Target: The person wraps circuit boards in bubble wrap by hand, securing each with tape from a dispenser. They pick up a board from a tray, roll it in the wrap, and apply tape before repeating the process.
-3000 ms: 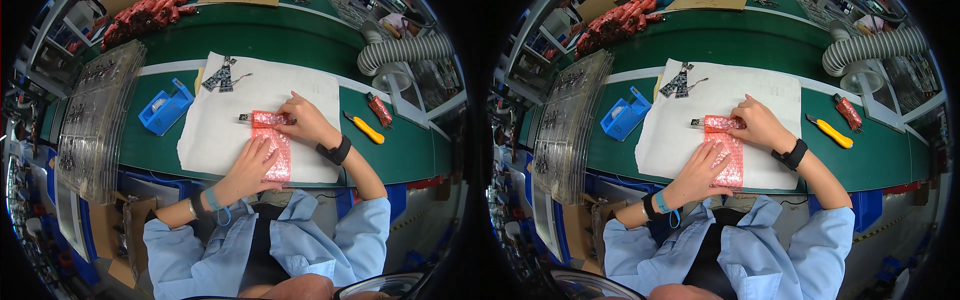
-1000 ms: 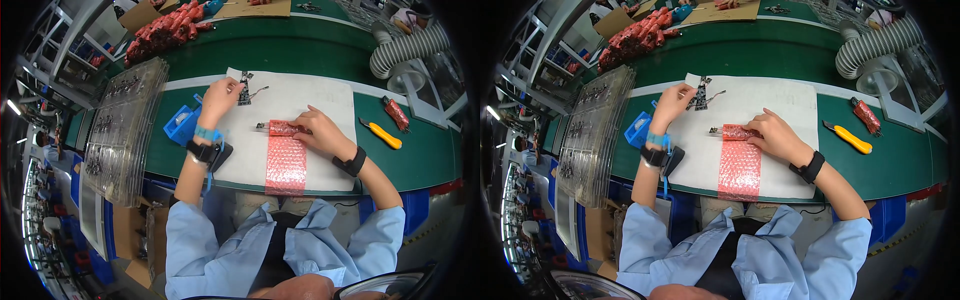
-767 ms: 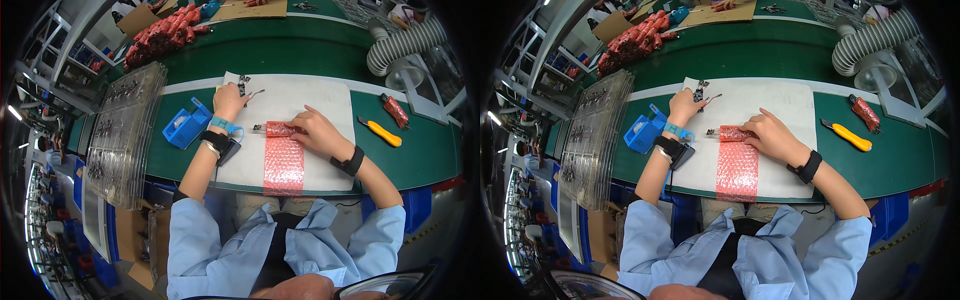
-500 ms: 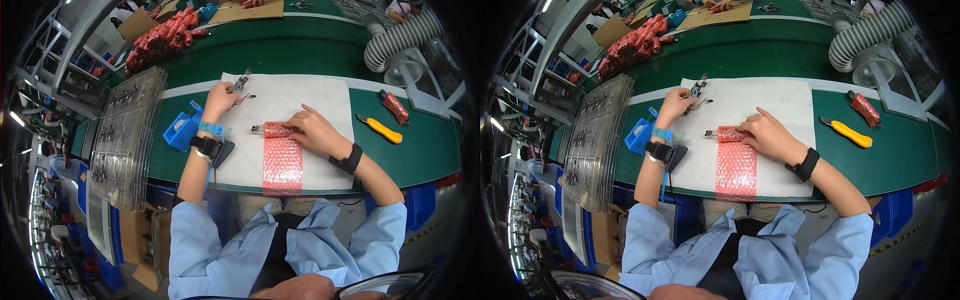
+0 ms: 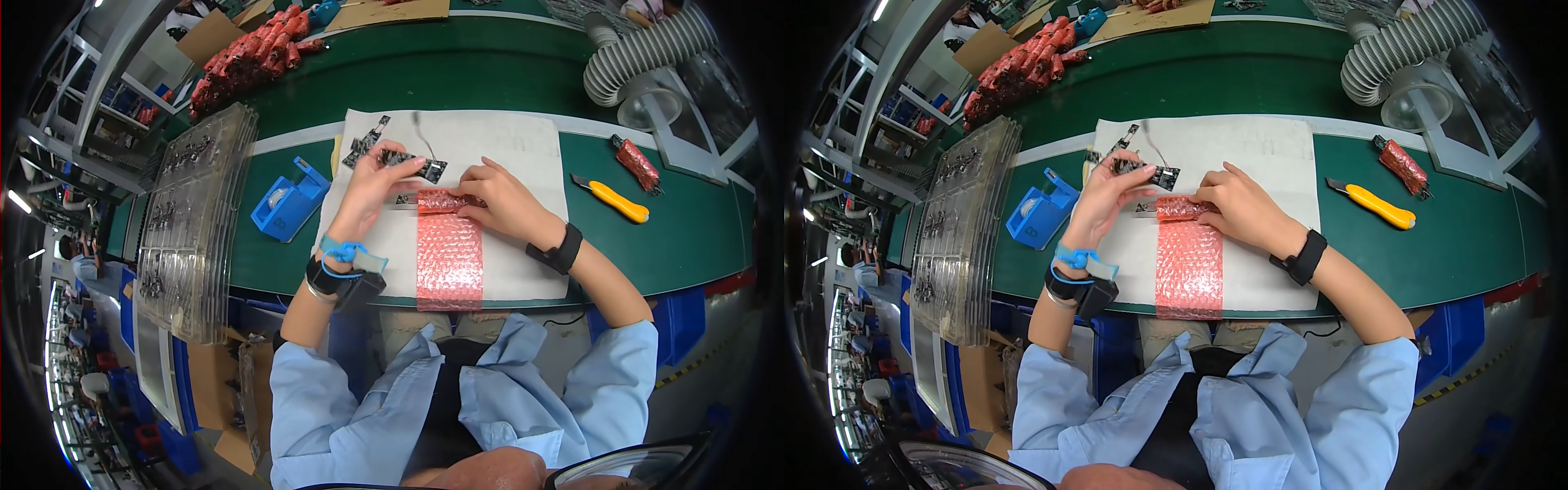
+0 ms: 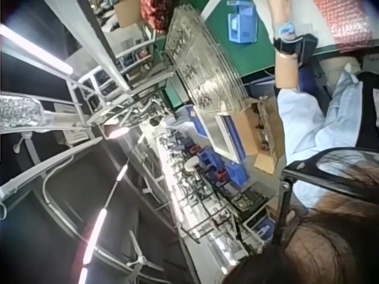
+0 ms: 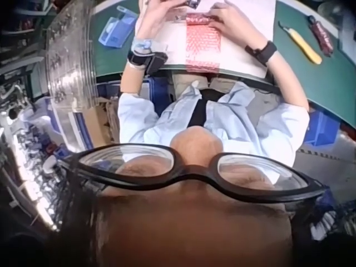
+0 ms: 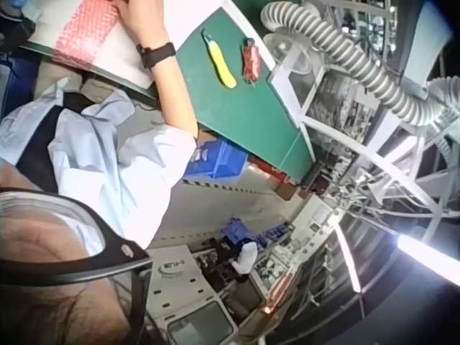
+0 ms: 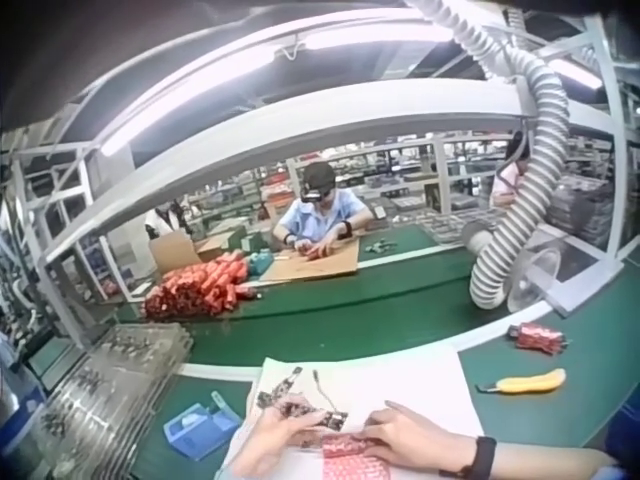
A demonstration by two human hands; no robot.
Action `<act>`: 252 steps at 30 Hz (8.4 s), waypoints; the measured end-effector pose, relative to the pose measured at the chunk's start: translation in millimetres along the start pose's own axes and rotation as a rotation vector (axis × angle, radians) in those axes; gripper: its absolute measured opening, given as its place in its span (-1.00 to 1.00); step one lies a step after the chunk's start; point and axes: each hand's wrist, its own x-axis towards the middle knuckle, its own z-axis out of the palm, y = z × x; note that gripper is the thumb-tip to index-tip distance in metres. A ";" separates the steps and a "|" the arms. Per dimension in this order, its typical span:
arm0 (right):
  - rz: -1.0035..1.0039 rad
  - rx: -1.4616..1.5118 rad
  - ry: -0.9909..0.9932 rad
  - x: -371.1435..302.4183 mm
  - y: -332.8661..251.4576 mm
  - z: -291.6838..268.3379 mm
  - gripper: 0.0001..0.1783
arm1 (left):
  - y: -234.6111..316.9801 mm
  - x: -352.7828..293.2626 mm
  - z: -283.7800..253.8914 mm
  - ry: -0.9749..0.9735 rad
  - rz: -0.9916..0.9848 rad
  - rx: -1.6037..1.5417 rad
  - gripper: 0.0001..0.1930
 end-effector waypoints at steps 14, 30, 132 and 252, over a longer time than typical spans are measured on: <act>0.091 0.135 0.062 -0.5 -8.1 -3.1 -0.24 | -44.4 -60.1 25.6 0.126 0.072 -0.156 -0.59; 0.023 -0.084 0.077 -0.5 -5.2 7.8 -0.37 | -55.1 -48.9 36.2 0.116 0.427 0.040 -0.40; 0.070 0.122 -0.012 1.6 -1.9 -0.9 -0.39 | -24.1 -15.2 11.5 -0.234 0.115 0.020 -0.77; -0.265 -0.330 0.084 23.8 -2.0 -48.0 -0.59 | -24.2 -0.2 -3.9 -0.397 -0.100 -0.037 -0.67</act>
